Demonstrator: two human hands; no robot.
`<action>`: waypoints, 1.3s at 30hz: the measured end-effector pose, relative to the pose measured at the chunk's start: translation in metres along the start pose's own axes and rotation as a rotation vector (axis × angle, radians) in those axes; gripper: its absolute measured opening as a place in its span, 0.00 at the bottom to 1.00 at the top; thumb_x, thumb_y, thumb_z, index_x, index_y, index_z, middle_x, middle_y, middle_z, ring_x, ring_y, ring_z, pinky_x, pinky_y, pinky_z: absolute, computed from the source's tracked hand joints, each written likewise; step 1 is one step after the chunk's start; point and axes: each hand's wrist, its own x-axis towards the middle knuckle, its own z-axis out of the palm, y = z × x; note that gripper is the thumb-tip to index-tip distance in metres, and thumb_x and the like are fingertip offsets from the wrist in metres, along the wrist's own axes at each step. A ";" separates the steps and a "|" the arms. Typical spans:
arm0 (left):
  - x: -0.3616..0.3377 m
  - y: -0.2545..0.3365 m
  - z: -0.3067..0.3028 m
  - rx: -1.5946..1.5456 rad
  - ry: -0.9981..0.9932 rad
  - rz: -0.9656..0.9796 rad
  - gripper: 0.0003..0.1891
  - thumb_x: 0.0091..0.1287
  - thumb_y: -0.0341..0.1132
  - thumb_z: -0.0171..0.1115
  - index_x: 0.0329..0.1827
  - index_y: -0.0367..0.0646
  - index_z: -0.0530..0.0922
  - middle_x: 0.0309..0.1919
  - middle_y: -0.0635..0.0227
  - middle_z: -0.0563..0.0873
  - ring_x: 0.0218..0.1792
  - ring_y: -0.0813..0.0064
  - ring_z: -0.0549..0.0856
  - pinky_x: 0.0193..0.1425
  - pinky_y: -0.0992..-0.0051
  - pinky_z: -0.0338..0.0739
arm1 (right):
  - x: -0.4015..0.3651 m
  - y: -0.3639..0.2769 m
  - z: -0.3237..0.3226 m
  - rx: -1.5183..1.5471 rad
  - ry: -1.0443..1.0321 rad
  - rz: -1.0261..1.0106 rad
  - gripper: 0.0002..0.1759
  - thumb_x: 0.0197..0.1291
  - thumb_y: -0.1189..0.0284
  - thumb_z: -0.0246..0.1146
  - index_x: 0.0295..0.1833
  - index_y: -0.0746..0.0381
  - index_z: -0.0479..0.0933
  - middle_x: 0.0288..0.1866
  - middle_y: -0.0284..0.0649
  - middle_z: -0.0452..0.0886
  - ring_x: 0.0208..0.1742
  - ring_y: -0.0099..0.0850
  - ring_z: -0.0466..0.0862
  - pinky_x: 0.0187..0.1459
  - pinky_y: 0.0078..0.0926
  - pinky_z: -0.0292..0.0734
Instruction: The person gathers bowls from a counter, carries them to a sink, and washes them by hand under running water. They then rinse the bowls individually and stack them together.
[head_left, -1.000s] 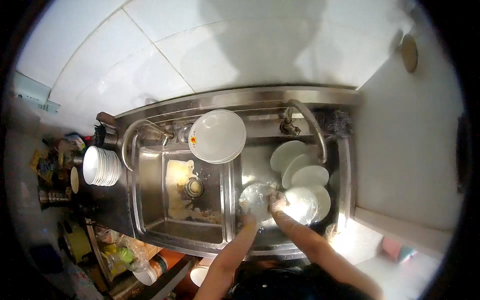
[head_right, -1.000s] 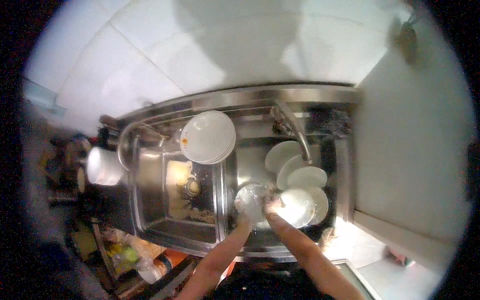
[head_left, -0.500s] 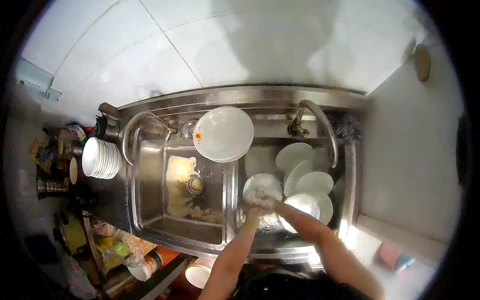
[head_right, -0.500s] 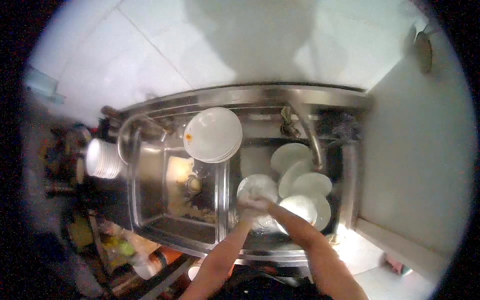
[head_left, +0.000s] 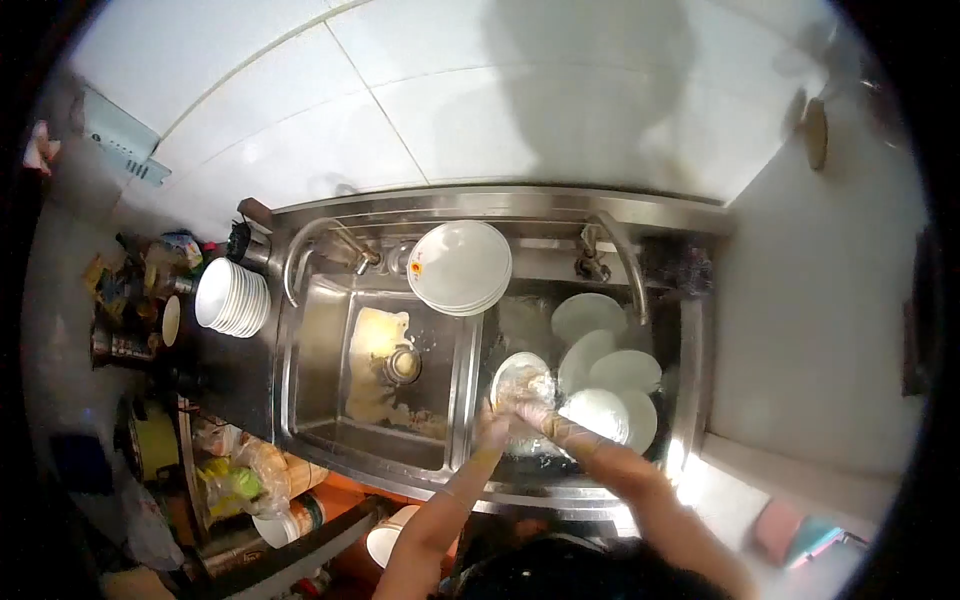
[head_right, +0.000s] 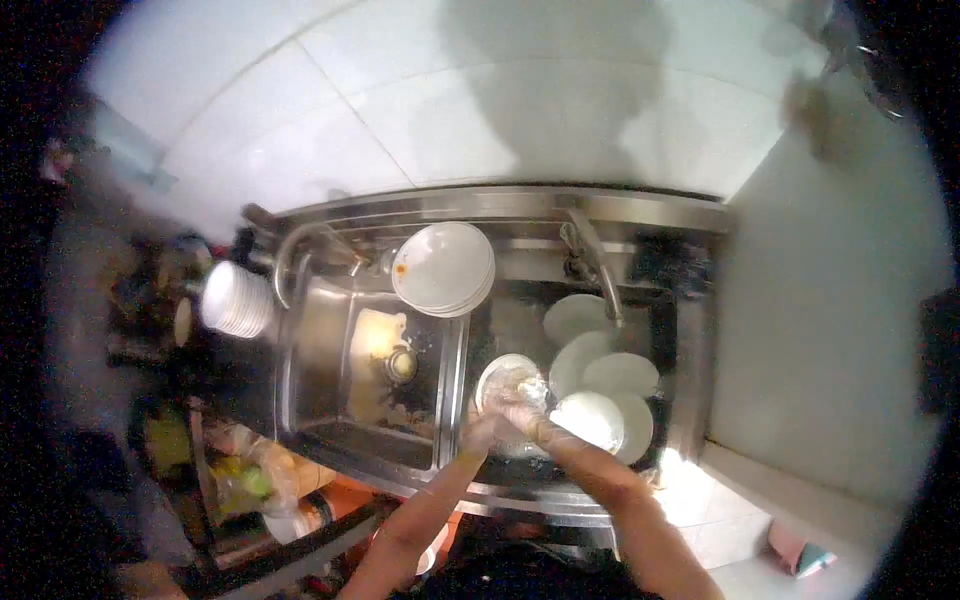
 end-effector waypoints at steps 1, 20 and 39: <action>0.006 -0.008 -0.001 0.041 0.024 0.277 0.33 0.53 0.23 0.50 0.65 0.44 0.55 0.50 0.56 0.74 0.48 0.63 0.77 0.48 0.68 0.73 | -0.013 -0.005 -0.006 -0.123 0.019 -0.111 0.27 0.54 0.53 0.55 0.55 0.58 0.69 0.51 0.43 0.72 0.53 0.36 0.70 0.54 0.29 0.65; 0.017 0.198 -0.071 -0.622 -0.058 0.167 0.28 0.53 0.23 0.44 0.61 0.45 0.58 0.51 0.58 0.71 0.52 0.59 0.74 0.51 0.54 0.76 | -0.126 0.124 -0.060 -0.152 0.721 0.316 0.13 0.52 0.69 0.56 0.44 0.59 0.73 0.30 0.38 0.79 0.31 0.31 0.78 0.38 0.24 0.74; 0.068 0.068 -0.031 -0.621 -0.403 -0.008 0.02 0.53 0.30 0.53 0.24 0.44 0.72 0.22 0.72 0.75 0.25 0.78 0.75 0.30 0.81 0.68 | -0.106 0.060 -0.057 -0.803 0.015 0.391 0.25 0.44 0.56 0.63 0.50 0.53 0.74 0.60 0.41 0.68 0.61 0.38 0.67 0.56 0.34 0.64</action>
